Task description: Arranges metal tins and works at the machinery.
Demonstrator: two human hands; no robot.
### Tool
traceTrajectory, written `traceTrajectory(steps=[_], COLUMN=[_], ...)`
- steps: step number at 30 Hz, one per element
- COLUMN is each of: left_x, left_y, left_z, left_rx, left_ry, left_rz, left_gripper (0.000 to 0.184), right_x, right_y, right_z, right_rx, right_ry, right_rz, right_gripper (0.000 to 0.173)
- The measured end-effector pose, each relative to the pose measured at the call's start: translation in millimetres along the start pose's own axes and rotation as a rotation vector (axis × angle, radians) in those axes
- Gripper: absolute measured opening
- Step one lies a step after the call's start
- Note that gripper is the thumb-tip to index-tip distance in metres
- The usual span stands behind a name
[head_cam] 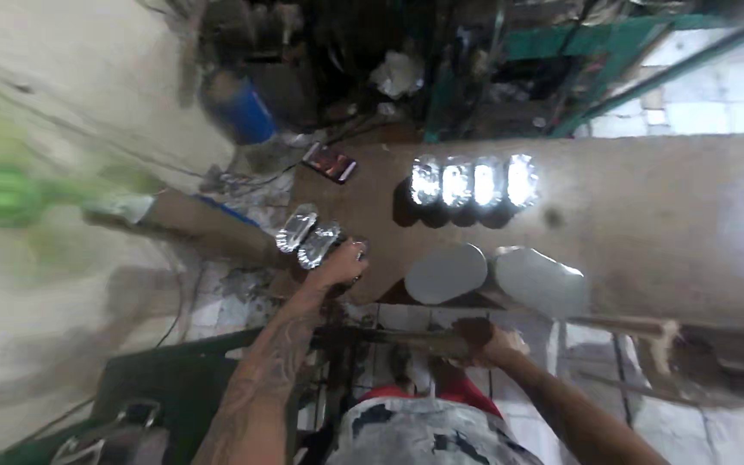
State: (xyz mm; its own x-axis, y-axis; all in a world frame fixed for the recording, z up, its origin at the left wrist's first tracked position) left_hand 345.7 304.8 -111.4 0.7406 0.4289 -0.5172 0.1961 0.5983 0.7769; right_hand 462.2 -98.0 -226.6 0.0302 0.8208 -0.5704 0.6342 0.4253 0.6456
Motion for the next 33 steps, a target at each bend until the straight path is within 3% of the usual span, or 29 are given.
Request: traceTrajectory(steps=[3,5,7,8,9,11,14,16,18,21,26,30,33], left_x=[-5.3,-10.7,-10.4,-8.7,-9.9,-28.3,-77.7,-108.9,-110.8,-77.2,-44.1,-33.9,-40.2], left_y=[-17.7,-18.8,-18.7,-17.4,-13.6,7.7,34.9,37.3,20.8,4.0,37.1,40.0,42.6], left_z=[15.9,27.2,29.1,28.6,29.9,54.3,110.8,160.3,200.8,222.5,208.7,201.0,205.1], left_rx=[0.064,0.08,0.097,0.098,0.075,-0.053,-0.257,-0.275,-0.106,0.078,-0.192,-0.329,-0.312], left_ry=[-0.087,-0.095,-0.071,-0.054,-0.056,-0.048,-0.103,-0.217,-0.259,-0.213,-0.352,-0.372,-0.357], left_rz=[-0.01,-0.048,-0.036,-0.013,0.037,0.108,0.296,0.334,0.221,-0.15,-0.661,-0.786,-0.742], left_gripper=[0.041,0.04,0.045,0.051,0.053,0.052,0.046,0.04,0.043,0.053,0.037,0.027,0.035], right_x=[-46.5,-94.3,-133.2,-143.4,-144.8,-129.3,-107.1,-110.3,-115.5,-117.5,-117.5,-115.1,-113.1], right_y=[44.8,94.0,137.9,160.6,180.4,205.8,198.8,199.3,206.2,211.2,212.7,208.2,198.6], right_z=[-49.8,-93.0,-113.9,-110.4,-98.0,-68.5,-43.8,-37.6,-31.0,-24.5,-20.1,-18.9,-21.2], right_rx=[0.399,0.531,0.246,0.055,-0.126,-0.33,-0.245,-0.12,0.05,0.164,0.191,0.158,0.069], right_ry=[-0.103,0.02,0.154,0.168,0.185,0.201,0.285,0.338,0.389,0.46,0.483,0.442,0.398], right_rz=[0.088,0.399,0.826,0.924,0.942,0.779,0.652,0.684,0.668,0.62,0.608,0.653,0.675], right_gripper=[0.062,0.044,0.035,0.038,0.046,0.06,0.035,0.036,0.039,0.043,0.044,0.031,0.039])
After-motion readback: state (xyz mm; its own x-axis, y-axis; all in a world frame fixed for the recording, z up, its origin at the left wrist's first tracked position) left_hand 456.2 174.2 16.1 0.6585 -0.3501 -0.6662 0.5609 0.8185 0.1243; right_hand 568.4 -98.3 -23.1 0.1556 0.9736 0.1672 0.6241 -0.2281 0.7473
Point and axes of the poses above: each hand's wrist, its own x-axis towards the middle knuckle, its own y-axis out of the back of the hand, z = x × y, the point moved 1 cm from there along x, towards the middle knuckle, and after that the axes turned 7 degrees about y, right-handed, at the moved point
